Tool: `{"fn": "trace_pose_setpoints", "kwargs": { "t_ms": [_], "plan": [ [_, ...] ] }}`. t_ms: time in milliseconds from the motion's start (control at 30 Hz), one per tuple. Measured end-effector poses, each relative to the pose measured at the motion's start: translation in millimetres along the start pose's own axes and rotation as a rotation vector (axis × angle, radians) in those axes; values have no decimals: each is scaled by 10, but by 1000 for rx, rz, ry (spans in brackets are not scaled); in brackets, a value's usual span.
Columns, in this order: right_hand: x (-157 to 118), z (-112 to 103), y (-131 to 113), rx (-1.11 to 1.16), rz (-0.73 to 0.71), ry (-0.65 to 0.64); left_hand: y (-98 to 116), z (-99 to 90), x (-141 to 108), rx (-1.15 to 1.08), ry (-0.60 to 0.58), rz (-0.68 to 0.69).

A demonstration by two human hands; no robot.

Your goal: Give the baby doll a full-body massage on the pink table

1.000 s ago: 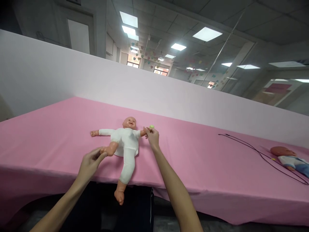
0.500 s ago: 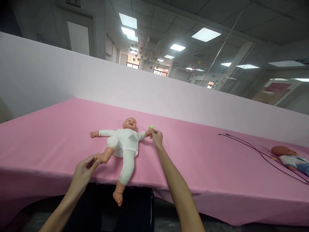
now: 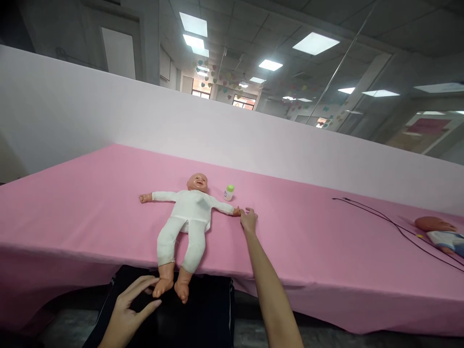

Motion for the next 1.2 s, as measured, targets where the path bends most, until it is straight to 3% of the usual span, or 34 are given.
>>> {"fn": "trace_pose_setpoints", "kwargs": {
  "t_ms": [67,133,167,233,300,333,433,533,633,700,767,833,967,1067,1200],
  "plan": [
    [-167,-122,-63,-27,-7,60,80,-50,33,41,15,88],
    [-498,-221,-148,31,-35,5,187,-150,169,70,85,148],
    [-724,-244,-196,111,-55,-100,252,-209,288,86,133,166],
    [-1279,-239,-272,270,-44,-428,396,-321,628,129,209,182],
    [-1876,-218,-301,329,2,-716,523,-412,1090,165,248,153],
    [-2140,-206,-287,343,54,-779,566,-435,1353,207,226,121],
    [-2706,-121,-210,397,223,-714,579,-493,2138,441,224,4],
    [-3030,65,-239,613,350,-676,390,-545,2728,628,235,-111],
    [-3186,201,-348,947,484,-677,50,-578,2984,716,67,-256],
    [-3244,211,-374,1062,575,-682,-117,-620,3000,729,-5,-226],
    [-3274,148,-338,1075,592,-639,-205,-683,2967,691,13,-152],
    [-3285,26,-266,1039,524,-528,-243,-732,2936,531,58,-136],
    [-3277,-219,-170,903,291,-286,-226,-686,2949,-63,220,-257],
    [-3174,-264,-237,862,105,-211,-164,-517,2978,-344,360,-352],
    [-2830,-242,-479,881,-36,-173,-37,-245,3011,-523,416,-406]
  ]
}}
Point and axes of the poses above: each hand's wrist, its own x-axis towards the middle knuckle, its own z-axis out of the palm, y = z × x, the point moved 4 cm from there along x, towards the middle knuckle, and after that the axes turned 7 degrees about -z, right-handed, at the moved point
